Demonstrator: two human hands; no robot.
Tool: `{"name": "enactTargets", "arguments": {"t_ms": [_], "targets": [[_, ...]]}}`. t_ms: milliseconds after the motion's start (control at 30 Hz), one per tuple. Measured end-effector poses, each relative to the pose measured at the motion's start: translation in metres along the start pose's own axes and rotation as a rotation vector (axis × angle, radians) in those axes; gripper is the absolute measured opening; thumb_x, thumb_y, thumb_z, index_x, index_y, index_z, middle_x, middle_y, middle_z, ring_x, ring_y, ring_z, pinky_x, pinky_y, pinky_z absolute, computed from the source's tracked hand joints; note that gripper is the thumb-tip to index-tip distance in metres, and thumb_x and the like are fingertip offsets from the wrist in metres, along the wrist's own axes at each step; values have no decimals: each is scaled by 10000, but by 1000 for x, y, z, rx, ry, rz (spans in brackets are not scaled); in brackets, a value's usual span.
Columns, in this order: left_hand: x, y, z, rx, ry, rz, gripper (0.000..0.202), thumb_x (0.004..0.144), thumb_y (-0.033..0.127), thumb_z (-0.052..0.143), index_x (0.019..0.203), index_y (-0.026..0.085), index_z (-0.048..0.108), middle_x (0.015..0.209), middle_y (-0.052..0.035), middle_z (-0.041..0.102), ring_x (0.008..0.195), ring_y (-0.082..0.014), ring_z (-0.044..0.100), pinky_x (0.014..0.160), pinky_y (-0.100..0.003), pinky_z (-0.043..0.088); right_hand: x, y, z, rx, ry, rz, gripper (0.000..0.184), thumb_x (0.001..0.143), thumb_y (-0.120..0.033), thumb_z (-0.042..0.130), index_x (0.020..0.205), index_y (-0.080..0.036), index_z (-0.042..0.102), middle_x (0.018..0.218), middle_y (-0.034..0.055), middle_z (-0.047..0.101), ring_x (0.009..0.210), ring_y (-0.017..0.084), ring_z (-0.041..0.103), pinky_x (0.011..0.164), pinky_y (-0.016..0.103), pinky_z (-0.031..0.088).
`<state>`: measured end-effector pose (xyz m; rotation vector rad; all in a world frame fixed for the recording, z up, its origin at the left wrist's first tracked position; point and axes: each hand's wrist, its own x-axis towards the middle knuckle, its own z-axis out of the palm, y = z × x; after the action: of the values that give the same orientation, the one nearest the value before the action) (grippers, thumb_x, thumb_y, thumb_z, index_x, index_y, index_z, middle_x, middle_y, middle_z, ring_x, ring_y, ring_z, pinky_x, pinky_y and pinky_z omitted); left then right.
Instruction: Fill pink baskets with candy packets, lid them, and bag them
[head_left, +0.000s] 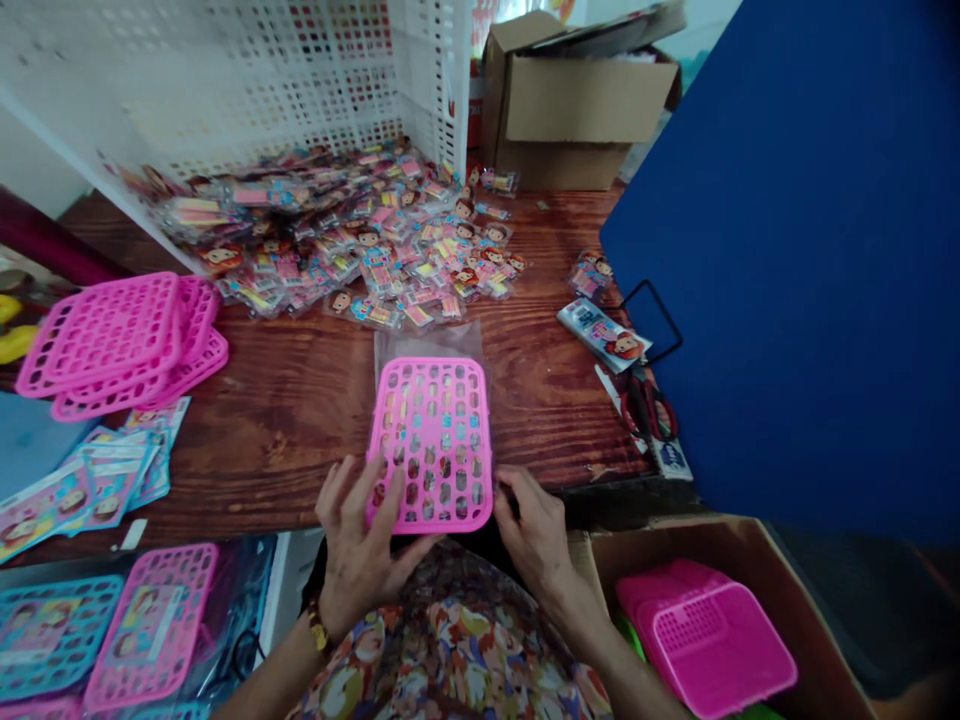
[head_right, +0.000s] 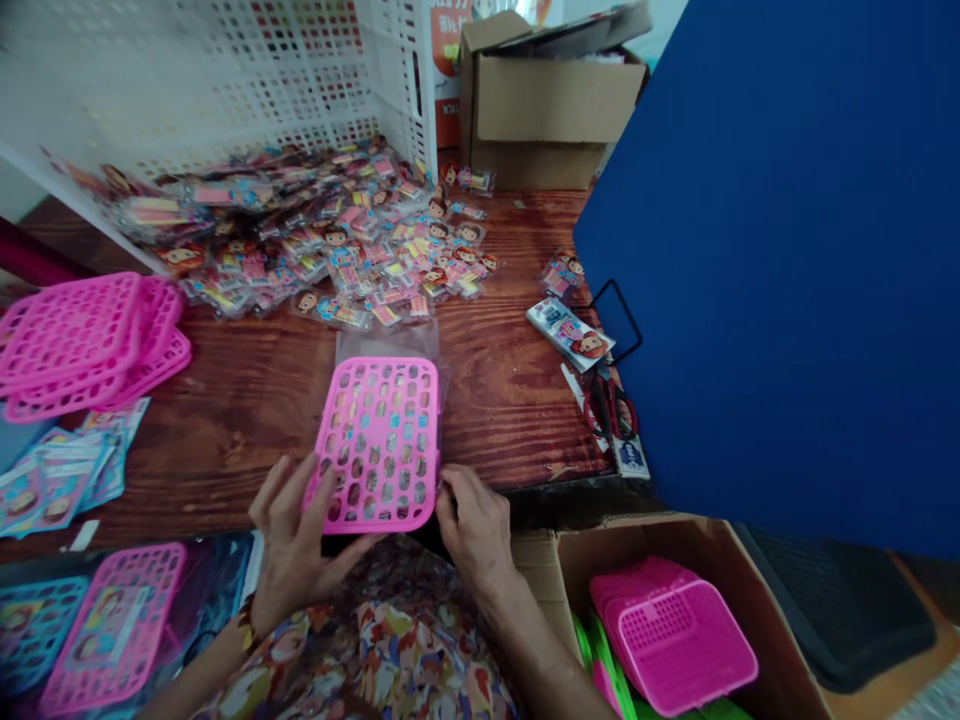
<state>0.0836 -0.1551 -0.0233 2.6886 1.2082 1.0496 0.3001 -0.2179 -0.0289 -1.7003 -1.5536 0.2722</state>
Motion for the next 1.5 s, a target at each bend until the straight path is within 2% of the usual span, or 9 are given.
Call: {"name": "enactTargets", "arguments": {"t_ms": [133, 433, 733, 900, 1000, 1100, 1267, 1367, 1500], "targets": [[12, 9, 1, -13, -97, 79, 834, 793, 437, 719, 1495, 209, 332, 1264, -131, 633, 1281, -367, 460, 1106, -572, 301, 0, -2, 0, 47, 37, -82, 215, 906, -86, 483, 1018, -203, 624, 959, 57, 732, 862, 156, 709, 766, 250, 567], [22, 18, 9, 14, -3, -93, 659, 818, 365, 705, 1421, 269, 458, 1118, -102, 650, 1059, -292, 550, 992, -500, 354, 2, -10, -12, 34, 57, -157, 273, 870, -67, 518, 1049, -202, 673, 968, 54, 750, 867, 171, 723, 788, 280, 586], [10, 6, 11, -63, -15, -77, 466, 810, 185, 682, 1242, 349, 624, 1105, -53, 623, 1058, -256, 531, 983, -461, 363, -22, 14, -3, 129, -63, 40, 321, 894, -89, 444, 1100, -204, 660, 1032, 59, 728, 935, 166, 700, 844, 290, 579], [-5, -3, -2, -149, 14, 39, 419, 802, 30, 594, 1119, 293, 677, 947, -37, 628, 975, -207, 542, 855, -334, 462, -1, 12, -13, 208, 22, 273, 241, 944, -257, 510, 1136, -215, 648, 1161, 83, 683, 1077, 201, 650, 967, 362, 530], [-6, -1, -12, -182, 14, 21, 353, 816, 134, 642, 1146, 258, 665, 996, -55, 629, 975, -214, 549, 845, -338, 484, 17, 2, -6, 261, -27, 302, 455, 934, -360, 543, 1362, -210, 514, 1424, 117, 514, 1327, 242, 476, 1108, 443, 407], [9, -7, -25, -213, 57, -159, 297, 843, 286, 648, 1138, 264, 675, 1033, -53, 638, 970, -218, 568, 860, -358, 488, 25, -9, 7, 346, -130, 366, 622, 915, -413, 565, 1474, -208, 383, 1527, 125, 383, 1411, 256, 361, 1139, 456, 360], [60, -29, -13, -619, 66, -862, 402, 893, 438, 568, 1230, 224, 617, 1269, -62, 630, 1200, -235, 557, 1051, -393, 437, 18, -12, 19, 456, -202, 519, 661, 922, -469, 538, 1497, -215, 334, 1527, 109, 390, 1406, 253, 371, 1146, 461, 341], [78, -30, 11, -1063, -32, -1005, 564, 850, 466, 636, 1342, 217, 518, 1380, -85, 573, 1232, -245, 559, 1056, -388, 450, 7, -2, 26, 468, -226, 517, 637, 945, -487, 489, 1503, -228, 326, 1519, 81, 408, 1397, 226, 390, 1124, 416, 386], [77, -20, 30, -1474, -55, -1142, 599, 817, 433, 700, 1342, 221, 505, 1246, -96, 669, 1057, -229, 673, 961, -364, 528, -8, 18, 41, 416, -183, 480, 596, 961, -475, 456, 1494, -227, 358, 1440, 79, 512, 1331, 233, 482, 1003, 387, 512]]}}
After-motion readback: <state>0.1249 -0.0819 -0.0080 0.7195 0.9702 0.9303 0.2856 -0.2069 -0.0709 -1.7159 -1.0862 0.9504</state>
